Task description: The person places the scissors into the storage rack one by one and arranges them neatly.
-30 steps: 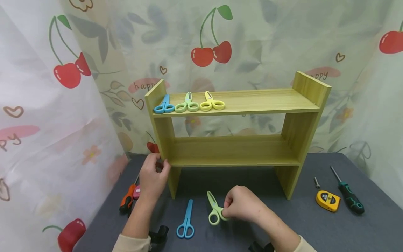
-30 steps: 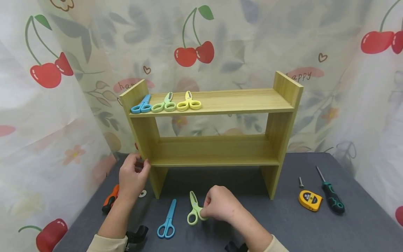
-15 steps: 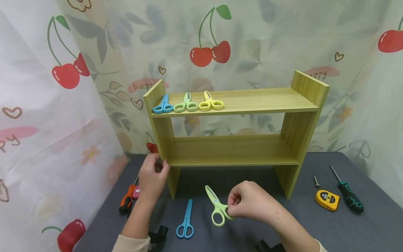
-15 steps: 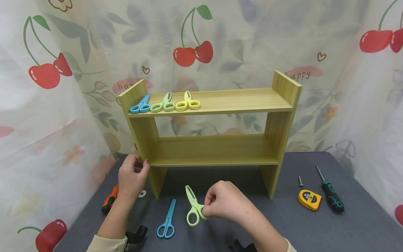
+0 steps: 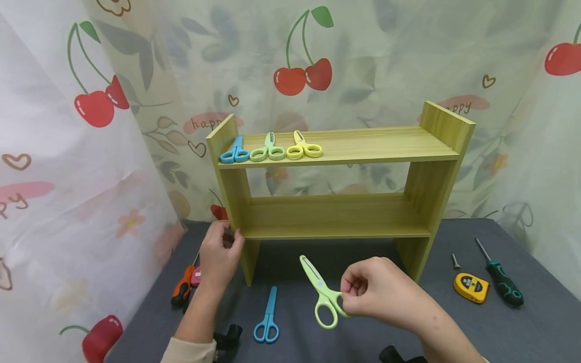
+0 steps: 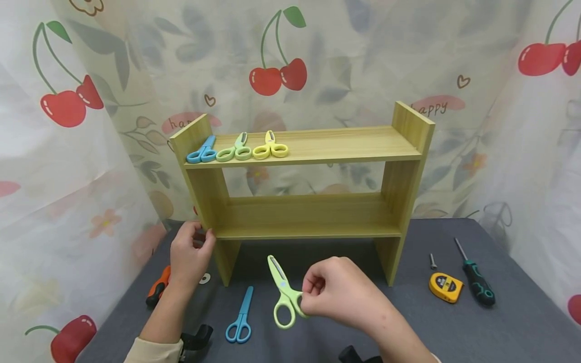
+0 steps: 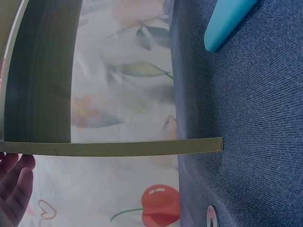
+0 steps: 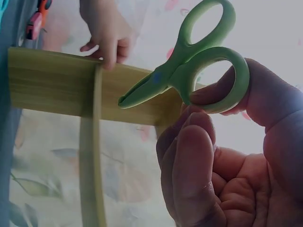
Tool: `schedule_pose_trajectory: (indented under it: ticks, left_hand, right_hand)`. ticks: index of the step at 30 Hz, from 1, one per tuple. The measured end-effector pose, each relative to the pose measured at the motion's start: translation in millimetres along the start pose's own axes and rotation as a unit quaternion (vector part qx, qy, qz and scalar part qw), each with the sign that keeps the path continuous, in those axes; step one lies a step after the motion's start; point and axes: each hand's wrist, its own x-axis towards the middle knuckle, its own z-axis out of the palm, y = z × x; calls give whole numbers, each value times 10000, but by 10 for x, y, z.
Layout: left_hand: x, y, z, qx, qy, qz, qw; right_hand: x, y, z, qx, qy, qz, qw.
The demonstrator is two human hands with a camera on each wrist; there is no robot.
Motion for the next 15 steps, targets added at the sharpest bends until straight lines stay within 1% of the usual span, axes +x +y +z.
schedule_pose_trajectory:
  ticks: [5, 12, 15]
  left_hand:
    - [0, -5, 5, -19, 36, 55, 10000]
    - [-4, 0, 0, -15, -58, -76, 10000]
    - [-4, -2, 1, 14, -34, -54, 10000]
  right_hand:
    - [-70, -37, -94, 278, 76, 76, 9996]
    - [-171, -55, -196, 276, 432, 83, 9987]
    - [-222, -56, -252, 342, 542, 58, 9979]
